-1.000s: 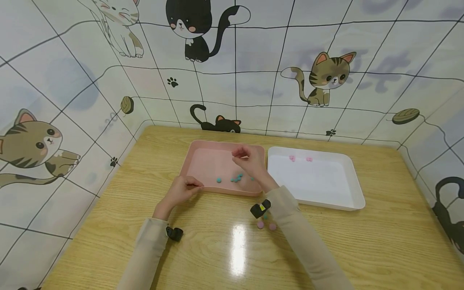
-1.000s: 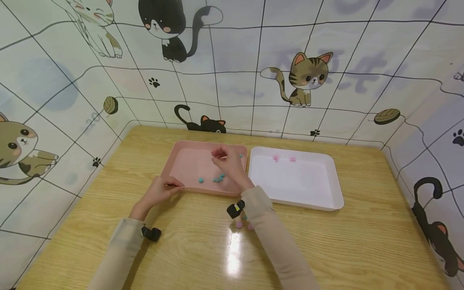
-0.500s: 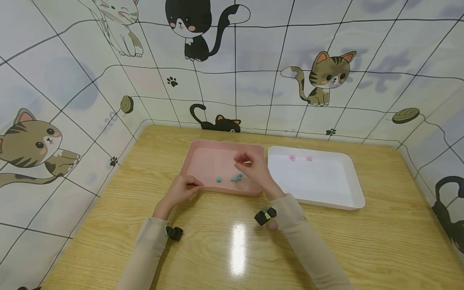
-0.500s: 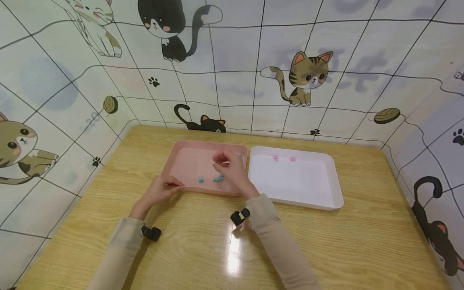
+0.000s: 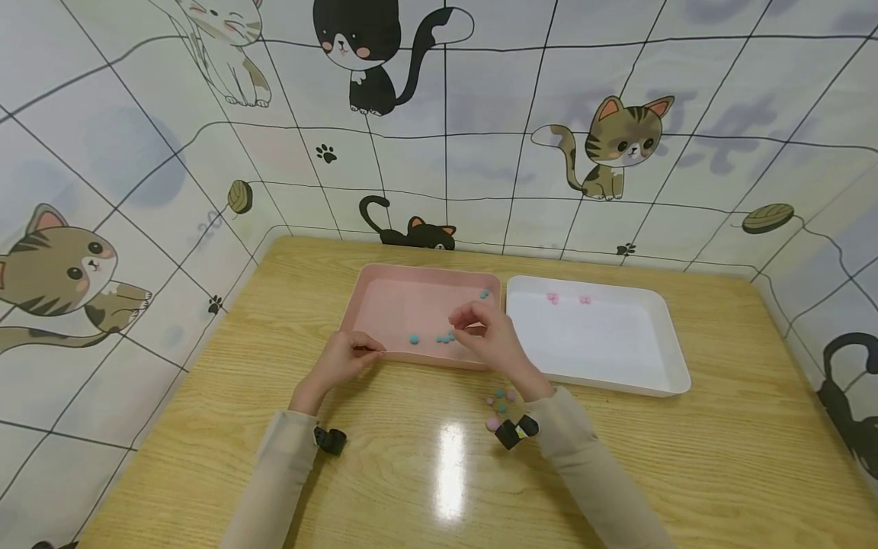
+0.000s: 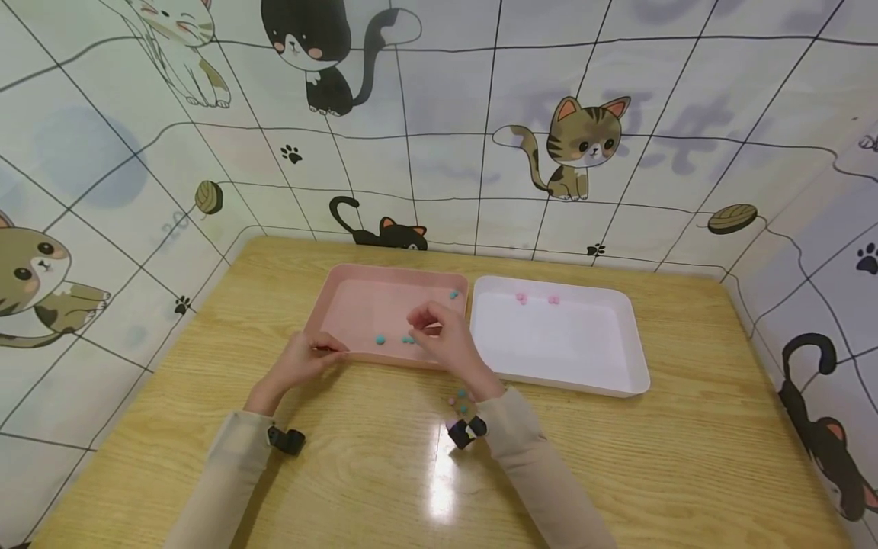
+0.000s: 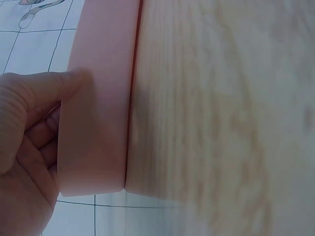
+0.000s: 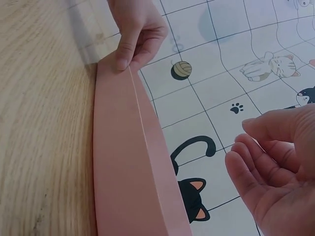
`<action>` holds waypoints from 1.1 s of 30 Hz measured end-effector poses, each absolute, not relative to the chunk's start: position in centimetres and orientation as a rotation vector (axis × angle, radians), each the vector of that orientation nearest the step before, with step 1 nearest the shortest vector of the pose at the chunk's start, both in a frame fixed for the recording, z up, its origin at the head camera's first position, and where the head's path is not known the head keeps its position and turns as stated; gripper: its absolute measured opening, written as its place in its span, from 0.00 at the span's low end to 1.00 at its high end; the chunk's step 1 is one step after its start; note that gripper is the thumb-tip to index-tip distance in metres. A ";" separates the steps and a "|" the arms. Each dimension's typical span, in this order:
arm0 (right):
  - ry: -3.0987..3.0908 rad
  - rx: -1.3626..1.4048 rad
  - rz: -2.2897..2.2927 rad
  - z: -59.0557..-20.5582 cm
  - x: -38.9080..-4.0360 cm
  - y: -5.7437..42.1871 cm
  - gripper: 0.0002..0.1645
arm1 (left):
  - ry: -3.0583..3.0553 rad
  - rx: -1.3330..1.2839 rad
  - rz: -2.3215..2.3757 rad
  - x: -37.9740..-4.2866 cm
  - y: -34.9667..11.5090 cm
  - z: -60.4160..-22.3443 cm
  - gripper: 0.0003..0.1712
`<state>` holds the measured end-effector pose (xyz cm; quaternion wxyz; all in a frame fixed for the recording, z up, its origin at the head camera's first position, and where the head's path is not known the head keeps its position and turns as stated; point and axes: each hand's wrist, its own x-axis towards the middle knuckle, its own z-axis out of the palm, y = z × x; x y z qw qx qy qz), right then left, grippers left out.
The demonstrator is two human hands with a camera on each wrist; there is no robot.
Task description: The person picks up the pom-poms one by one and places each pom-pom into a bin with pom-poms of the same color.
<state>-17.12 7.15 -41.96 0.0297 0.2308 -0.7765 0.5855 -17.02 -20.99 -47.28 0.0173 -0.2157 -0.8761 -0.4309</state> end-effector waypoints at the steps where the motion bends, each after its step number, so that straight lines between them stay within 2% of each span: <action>1: -2.402 0.709 1.805 -42.0 -16.9 7.2 0.08 | -2.722 -0.671 -1.341 -17.0 -21.0 -47.3 0.03; 11: -2.471 0.643 1.844 -42.3 -15.6 8.0 0.09 | -2.718 -0.677 -1.321 -16.9 -21.0 -47.3 0.03; 17: -2.487 0.646 1.821 -39.9 -13.6 8.2 0.08 | -2.713 -0.685 -1.309 -16.9 -21.0 -47.3 0.02; 24: -2.463 0.678 1.792 -43.4 -13.9 9.8 0.09 | -2.706 -0.689 -1.315 -16.9 -21.0 -47.4 0.03; 33: -2.481 0.728 1.734 -44.2 -13.0 11.3 0.09 | -2.707 -0.691 -1.311 -16.9 -21.0 -47.3 0.03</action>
